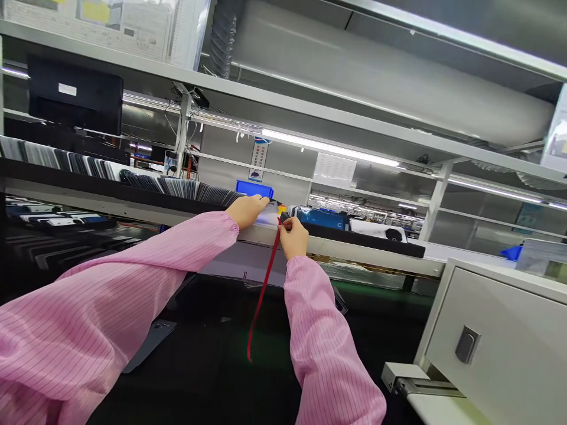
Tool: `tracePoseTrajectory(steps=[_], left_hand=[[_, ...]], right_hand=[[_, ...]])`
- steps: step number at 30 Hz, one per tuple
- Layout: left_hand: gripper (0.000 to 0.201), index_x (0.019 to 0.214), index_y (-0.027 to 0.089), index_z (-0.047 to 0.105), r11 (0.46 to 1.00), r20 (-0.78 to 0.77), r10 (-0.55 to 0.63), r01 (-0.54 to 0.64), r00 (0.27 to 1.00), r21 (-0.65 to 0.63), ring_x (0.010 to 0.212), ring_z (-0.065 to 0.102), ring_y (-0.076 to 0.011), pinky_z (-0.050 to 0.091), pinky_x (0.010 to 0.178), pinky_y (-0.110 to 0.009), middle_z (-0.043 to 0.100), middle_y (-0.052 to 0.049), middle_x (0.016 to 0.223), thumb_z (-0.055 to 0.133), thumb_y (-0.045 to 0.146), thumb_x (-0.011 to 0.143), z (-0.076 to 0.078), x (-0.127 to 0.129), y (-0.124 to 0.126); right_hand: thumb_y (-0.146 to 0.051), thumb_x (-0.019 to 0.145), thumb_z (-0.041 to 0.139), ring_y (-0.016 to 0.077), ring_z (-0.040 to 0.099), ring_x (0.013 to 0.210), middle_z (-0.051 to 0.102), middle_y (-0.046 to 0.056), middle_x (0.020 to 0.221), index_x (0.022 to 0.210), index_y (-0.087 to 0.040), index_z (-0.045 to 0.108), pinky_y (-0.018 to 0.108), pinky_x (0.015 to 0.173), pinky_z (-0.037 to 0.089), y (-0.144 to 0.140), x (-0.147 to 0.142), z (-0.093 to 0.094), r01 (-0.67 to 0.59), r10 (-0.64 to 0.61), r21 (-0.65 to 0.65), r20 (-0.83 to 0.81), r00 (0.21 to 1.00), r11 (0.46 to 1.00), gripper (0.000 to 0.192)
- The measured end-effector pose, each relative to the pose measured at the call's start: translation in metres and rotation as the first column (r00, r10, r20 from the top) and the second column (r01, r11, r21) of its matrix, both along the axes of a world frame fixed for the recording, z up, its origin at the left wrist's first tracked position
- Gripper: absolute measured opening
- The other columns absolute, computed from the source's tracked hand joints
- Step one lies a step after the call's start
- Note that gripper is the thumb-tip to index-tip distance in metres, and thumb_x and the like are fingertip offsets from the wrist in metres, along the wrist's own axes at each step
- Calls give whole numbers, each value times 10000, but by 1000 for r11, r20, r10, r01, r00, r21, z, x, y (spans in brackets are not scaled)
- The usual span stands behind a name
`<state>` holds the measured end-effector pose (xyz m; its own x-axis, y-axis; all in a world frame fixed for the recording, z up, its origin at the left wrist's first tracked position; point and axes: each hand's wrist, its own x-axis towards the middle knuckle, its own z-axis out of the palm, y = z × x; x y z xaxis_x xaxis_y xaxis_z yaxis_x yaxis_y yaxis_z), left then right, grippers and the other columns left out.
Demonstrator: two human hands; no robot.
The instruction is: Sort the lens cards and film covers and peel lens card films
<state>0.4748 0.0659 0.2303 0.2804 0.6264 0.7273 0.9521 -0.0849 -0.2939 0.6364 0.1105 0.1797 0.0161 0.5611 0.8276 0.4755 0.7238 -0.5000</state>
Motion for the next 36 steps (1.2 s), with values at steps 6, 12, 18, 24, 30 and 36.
tracePoseTrajectory(steps=[6,12,18,24,30,36], left_hand=[[325,1067,113,527,1000,-17,-5,5,1000,-3,850,662,-259,480,660,-321,610,-138,961,398,-21,800,0,-3,-4],[305,1046,111,546,1000,-39,-16,17,999,2,831,669,-261,479,650,-329,615,-141,961,393,-3,807,-1,-2,-7],[326,1045,109,558,1000,-64,-13,13,998,3,812,671,-273,468,615,-329,621,-145,958,402,-11,785,-1,-3,-10],[316,1057,123,576,999,-90,-34,34,995,-2,820,669,-266,450,622,-319,625,-143,950,411,18,809,-6,1,-13],[317,1087,138,587,996,-111,-80,76,991,-48,857,657,-280,442,643,-346,623,-166,989,357,90,875,-27,8,-14],[546,1396,304,329,987,-143,-113,94,983,-134,901,634,-253,443,731,-360,625,-118,1031,315,92,893,-42,11,-12]], right_hand=[[-306,826,535,206,569,884,554,70,1011,924,-198,656,318,759,438,-11,-1,1,279,-310,140,300,902,950,190],[-238,854,439,220,606,913,590,89,1047,1018,-217,698,307,746,464,-23,-1,19,356,-333,109,672,661,928,308],[-223,712,579,305,642,858,668,129,910,968,-206,721,391,699,491,-27,-8,46,487,-284,6,819,499,873,294],[-254,771,547,285,637,935,665,114,1031,1162,-277,625,374,761,488,-37,-2,42,496,-287,44,858,426,867,399],[-208,860,421,297,657,855,675,167,957,1472,-180,-5,405,736,485,-48,0,-26,525,-431,185,810,397,831,745],[-145,871,358,299,665,842,657,203,976,1455,-121,-110,406,709,492,-35,-3,-92,536,-364,113,846,390,837,749]])
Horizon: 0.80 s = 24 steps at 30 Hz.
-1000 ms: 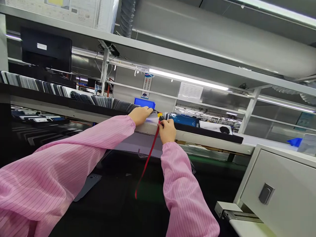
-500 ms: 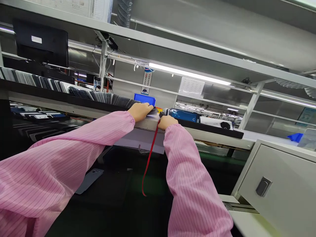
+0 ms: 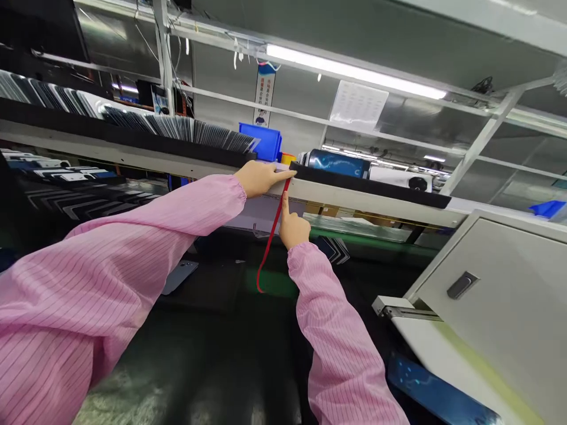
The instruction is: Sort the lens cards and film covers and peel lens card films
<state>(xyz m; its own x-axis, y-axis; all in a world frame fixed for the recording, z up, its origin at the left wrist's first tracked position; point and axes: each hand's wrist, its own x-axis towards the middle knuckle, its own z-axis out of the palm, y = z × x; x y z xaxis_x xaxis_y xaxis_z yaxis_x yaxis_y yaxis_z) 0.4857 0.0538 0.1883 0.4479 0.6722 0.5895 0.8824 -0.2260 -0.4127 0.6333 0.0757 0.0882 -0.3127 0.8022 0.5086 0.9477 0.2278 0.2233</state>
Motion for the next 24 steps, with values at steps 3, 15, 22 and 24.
tracePoseTrajectory(steps=[3,15,22,24], left_hand=[[652,1460,320,118,1000,27,-19,20,999,-19,985,598,-244,432,819,-381,596,-118,1106,330,87,889,-3,1,-2],[237,1052,133,571,890,599,-430,428,675,157,989,572,-186,433,910,-325,626,-91,1031,448,190,858,-69,-19,-78],[325,1125,204,615,373,743,-300,790,599,-486,981,629,-204,482,874,-286,674,-74,1078,573,288,814,-196,-21,-207],[408,1185,204,603,182,739,-290,793,609,-582,970,648,-235,502,848,-297,691,-89,1070,602,310,791,-221,-29,-236]], right_hand=[[-134,855,389,338,636,963,644,254,1016,1403,-51,304,433,777,473,-3,1,-31,-57,54,-220,-17,998,974,561],[-275,749,577,190,657,828,713,58,868,986,-179,692,297,784,481,-30,47,-64,-453,288,-268,-482,827,850,280],[-565,776,464,176,618,864,653,106,998,1013,-127,593,284,671,510,18,17,15,-501,320,120,-887,334,857,514],[-615,740,498,167,617,791,654,80,883,876,-142,592,268,615,503,26,2,23,-528,296,144,-930,216,837,502]])
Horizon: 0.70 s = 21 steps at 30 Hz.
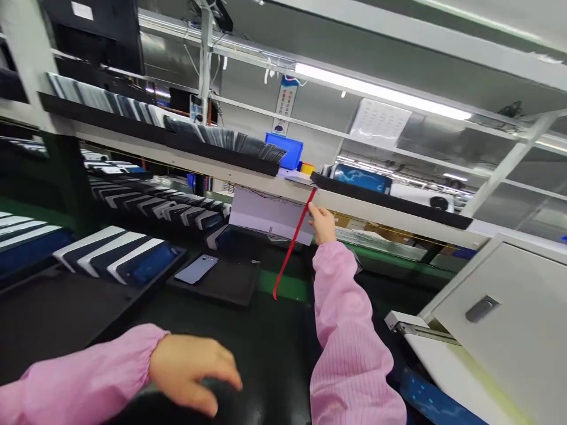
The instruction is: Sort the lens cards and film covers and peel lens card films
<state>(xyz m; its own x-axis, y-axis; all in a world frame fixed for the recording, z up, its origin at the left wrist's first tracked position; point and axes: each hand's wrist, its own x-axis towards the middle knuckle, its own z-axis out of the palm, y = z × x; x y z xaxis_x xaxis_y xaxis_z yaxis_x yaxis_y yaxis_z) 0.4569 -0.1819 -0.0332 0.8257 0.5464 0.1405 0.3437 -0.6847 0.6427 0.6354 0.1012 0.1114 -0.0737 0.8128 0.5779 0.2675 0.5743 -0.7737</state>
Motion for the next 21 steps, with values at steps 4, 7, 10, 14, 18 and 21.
tracePoseTrajectory(steps=[4,7,10,14,18,21], left_hand=[[476,1225,154,583,974,156,81,-45,984,-223,951,662,-247,506,851,-316,703,-121,1047,606,344,789,-32,-20,-40],[428,1199,214,589,902,242,346,-250,906,-352,956,657,-206,489,883,-323,704,-73,1051,622,306,783,-55,-34,-55],[350,1130,248,603,773,242,597,-468,765,-428,970,641,-183,483,895,-332,698,-28,1038,607,257,780,-86,-44,-54],[199,988,208,631,635,272,772,-681,575,-365,872,647,-166,512,823,-314,698,-38,948,509,263,841,-127,-37,-31],[188,918,204,652,644,288,765,-696,576,-317,843,640,-172,514,813,-314,690,-44,913,487,244,838,-154,-14,-3],[216,916,207,651,670,294,742,-677,602,-304,820,649,-193,531,780,-339,696,-48,892,454,250,838,-165,-4,5]], right_hand=[[-579,728,545,144,606,718,617,37,783,785,-172,534,239,563,477,10,-22,-5,-39,26,-87,-151,988,995,412],[-448,698,607,151,605,764,605,37,862,879,-180,529,252,587,473,8,-28,-25,16,-43,-137,-201,979,990,333],[-348,711,574,186,583,929,575,75,1042,1055,-185,496,314,703,482,-15,-30,-61,109,-136,-130,-216,967,985,389],[-334,777,492,218,548,1029,574,111,1100,1076,-168,514,396,867,449,-74,-49,-126,50,-55,-64,-74,996,997,343],[-280,759,545,207,622,850,658,73,888,890,-167,609,385,817,491,-142,-85,-191,-157,186,-168,171,968,973,184],[-178,742,578,209,617,926,657,97,982,947,-150,628,380,870,475,-184,-105,-230,-200,268,-230,319,909,952,213]])
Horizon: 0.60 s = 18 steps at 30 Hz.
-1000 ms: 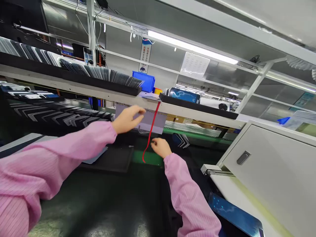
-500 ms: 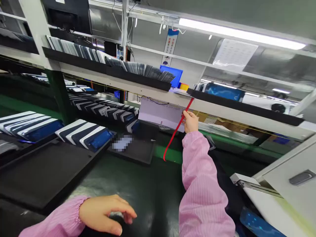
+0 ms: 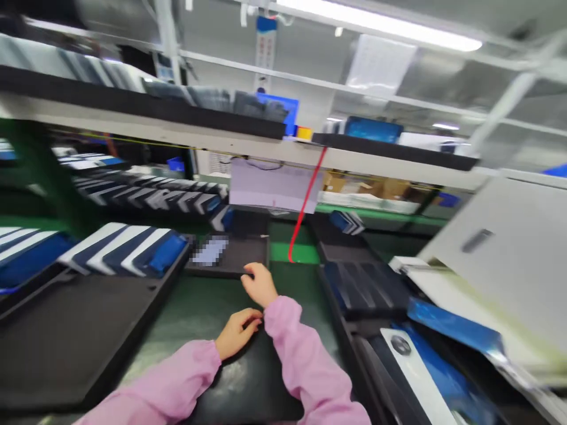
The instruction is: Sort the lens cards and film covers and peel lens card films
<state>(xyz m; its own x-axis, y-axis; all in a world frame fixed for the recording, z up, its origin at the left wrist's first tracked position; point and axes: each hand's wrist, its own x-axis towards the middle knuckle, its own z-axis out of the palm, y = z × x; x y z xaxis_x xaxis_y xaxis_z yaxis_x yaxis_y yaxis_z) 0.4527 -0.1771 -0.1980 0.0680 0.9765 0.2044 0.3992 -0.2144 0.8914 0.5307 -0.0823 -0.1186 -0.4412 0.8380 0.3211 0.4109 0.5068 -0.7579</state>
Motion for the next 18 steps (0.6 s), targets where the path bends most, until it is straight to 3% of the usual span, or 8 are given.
tracePoseTrajectory(steps=[4,8,11,13,16,18], left_hand=[[262,814,188,643,999,-4,-31,31,1000,14,785,657,-248,542,725,-402,682,-64,775,392,263,817,-9,-9,4],[253,921,203,635,998,34,-57,56,998,28,887,654,-231,539,768,-354,688,-49,929,425,300,820,-15,-15,7],[231,932,208,617,999,-7,-28,28,1000,30,739,664,-197,546,675,-313,686,-36,900,457,345,837,-14,-6,11],[226,929,215,610,993,-100,-87,94,991,75,725,661,-185,538,674,-301,681,-31,888,430,334,861,-11,6,19],[221,922,228,615,960,-206,-206,238,957,147,760,657,-181,525,706,-297,680,-24,884,412,299,868,-8,28,39],[215,909,231,622,944,-220,-259,294,941,148,757,657,-181,522,713,-300,687,-18,880,422,292,859,-9,41,52]], right_hand=[[-175,678,711,183,630,924,672,38,937,883,-184,676,296,874,480,-29,3,-22,-137,150,-82,167,975,987,208],[-315,794,654,186,591,1037,630,82,1094,1099,-166,618,294,921,456,-52,48,4,-235,250,-95,220,943,967,341],[-332,826,620,189,573,1062,620,89,1128,1163,-168,577,313,928,447,-81,95,38,-123,130,-53,173,976,991,377],[-330,830,613,177,597,998,633,78,1105,1174,-182,566,306,870,474,-108,125,57,-18,30,-89,138,990,996,377],[-343,823,623,178,602,998,637,73,1110,1181,-199,563,309,882,475,-148,170,72,13,11,-115,208,978,993,390],[-350,823,619,196,581,1064,618,75,1163,1200,-220,551,332,937,452,-163,206,75,140,-116,-54,325,939,989,404]])
